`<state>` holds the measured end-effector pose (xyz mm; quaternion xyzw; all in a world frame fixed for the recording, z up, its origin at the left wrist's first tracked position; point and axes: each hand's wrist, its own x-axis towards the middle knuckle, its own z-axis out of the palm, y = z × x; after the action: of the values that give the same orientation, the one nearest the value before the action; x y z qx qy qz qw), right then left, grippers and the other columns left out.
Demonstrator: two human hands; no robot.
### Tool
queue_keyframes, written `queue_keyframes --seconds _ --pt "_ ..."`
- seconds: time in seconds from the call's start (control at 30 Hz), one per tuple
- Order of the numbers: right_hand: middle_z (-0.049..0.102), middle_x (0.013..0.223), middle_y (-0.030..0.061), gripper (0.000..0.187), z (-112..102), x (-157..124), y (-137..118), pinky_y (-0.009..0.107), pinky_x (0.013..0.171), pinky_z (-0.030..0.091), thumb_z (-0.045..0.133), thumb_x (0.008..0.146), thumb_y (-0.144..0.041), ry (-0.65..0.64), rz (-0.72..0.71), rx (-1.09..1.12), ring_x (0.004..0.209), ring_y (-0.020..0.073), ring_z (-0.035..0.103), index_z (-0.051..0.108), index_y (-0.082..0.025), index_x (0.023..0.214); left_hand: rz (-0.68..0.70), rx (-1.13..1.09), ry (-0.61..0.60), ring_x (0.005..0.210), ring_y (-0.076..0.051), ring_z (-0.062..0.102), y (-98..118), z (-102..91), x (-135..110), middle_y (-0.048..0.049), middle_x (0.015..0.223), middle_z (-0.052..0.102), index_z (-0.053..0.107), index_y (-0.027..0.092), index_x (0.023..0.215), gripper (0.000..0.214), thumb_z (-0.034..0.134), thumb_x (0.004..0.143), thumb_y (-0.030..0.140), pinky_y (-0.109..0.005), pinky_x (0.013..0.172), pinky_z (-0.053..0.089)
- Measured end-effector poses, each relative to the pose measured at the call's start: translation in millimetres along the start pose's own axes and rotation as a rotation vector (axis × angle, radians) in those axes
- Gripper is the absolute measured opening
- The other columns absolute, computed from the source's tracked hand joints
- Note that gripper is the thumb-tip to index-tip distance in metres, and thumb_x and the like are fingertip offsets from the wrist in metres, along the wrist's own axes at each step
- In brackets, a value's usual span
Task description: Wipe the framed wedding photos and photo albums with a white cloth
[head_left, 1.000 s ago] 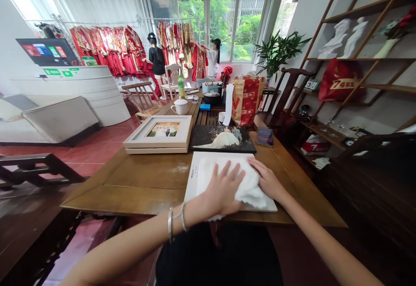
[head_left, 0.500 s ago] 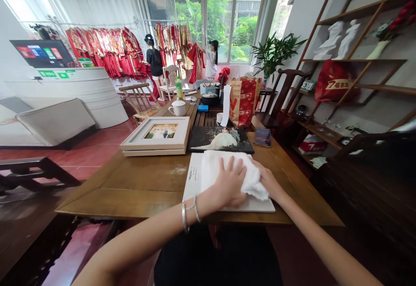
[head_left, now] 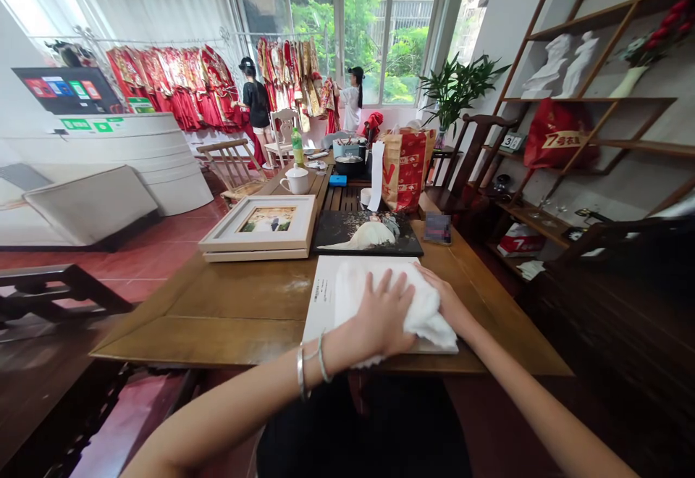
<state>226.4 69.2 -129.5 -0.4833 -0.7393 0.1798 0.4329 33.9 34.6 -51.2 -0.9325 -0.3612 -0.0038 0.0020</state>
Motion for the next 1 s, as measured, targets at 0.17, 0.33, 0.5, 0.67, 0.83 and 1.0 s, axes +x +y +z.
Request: queue_keyframes --seconds 0.17,0.33,0.5,0.67,0.83,1.0 --pt "0.052 0.133 0.0099 0.053 -3.3 1.0 -10.1 0.044 0.100 0.040 0.058 0.073 -0.021 -0.047 -0.072 -0.006 0.125 0.0286 0.045 0.052 -0.023 0.125 -0.067 0.057 0.098 0.132 -0.035 0.020 -23.3 11.7 31.9 -0.0127 0.146 0.026 0.033 0.015 0.136 0.067 0.047 0.079 0.046 -0.058 0.103 0.018" --pt "0.056 0.130 0.0078 0.041 -2.2 2.0 -8.8 0.044 0.102 0.038 0.052 0.076 -0.021 -0.024 0.002 0.002 0.126 0.0275 0.044 0.061 -0.023 0.116 -0.047 0.089 0.087 0.132 -0.037 0.020 -12.5 11.8 22.6 -0.0156 0.145 0.027 0.036 0.011 0.135 0.068 0.050 0.077 0.043 -0.058 0.103 0.018" --pt "0.057 0.129 0.0059 0.041 -0.8 1.9 -1.5 0.045 0.107 0.032 0.049 0.078 -0.024 0.007 0.103 0.079 0.126 0.0241 0.044 0.061 -0.023 0.117 0.029 0.073 0.033 0.132 -0.041 0.016 15.0 5.8 -8.3 -0.0193 0.147 0.022 0.031 0.006 0.137 0.077 0.052 0.074 0.046 -0.060 0.103 0.017" --pt "0.058 0.128 0.0047 0.039 -0.8 1.6 5.9 0.044 0.106 0.033 0.049 0.079 -0.027 0.050 0.182 0.172 0.124 0.0239 0.047 0.062 -0.023 0.115 0.030 0.048 0.011 0.133 -0.039 0.015 22.5 3.0 -11.4 -0.0183 0.147 0.021 0.029 0.007 0.139 0.078 0.050 0.076 0.048 -0.057 0.105 0.016" --pt "0.062 0.122 0.0057 0.043 -1.0 2.4 7.7 0.045 0.096 0.044 0.050 0.073 -0.027 0.081 0.213 0.192 0.113 0.0296 0.056 0.063 -0.021 0.114 -0.146 0.071 0.011 0.133 -0.040 0.015 10.6 6.5 22.5 -0.0200 0.147 0.020 0.029 0.005 0.139 0.080 0.052 0.076 0.049 -0.059 0.104 0.016" --pt "0.068 0.111 0.0061 0.039 -3.6 3.4 -3.7 0.040 0.083 0.051 0.050 0.075 -0.021 0.082 0.145 0.076 0.098 0.0288 0.063 0.063 -0.020 0.112 -0.198 0.111 0.025 0.132 -0.041 0.018 -3.3 7.5 50.1 -0.0218 0.146 0.022 0.030 0.004 0.138 0.078 0.052 0.078 0.048 -0.059 0.102 0.018"
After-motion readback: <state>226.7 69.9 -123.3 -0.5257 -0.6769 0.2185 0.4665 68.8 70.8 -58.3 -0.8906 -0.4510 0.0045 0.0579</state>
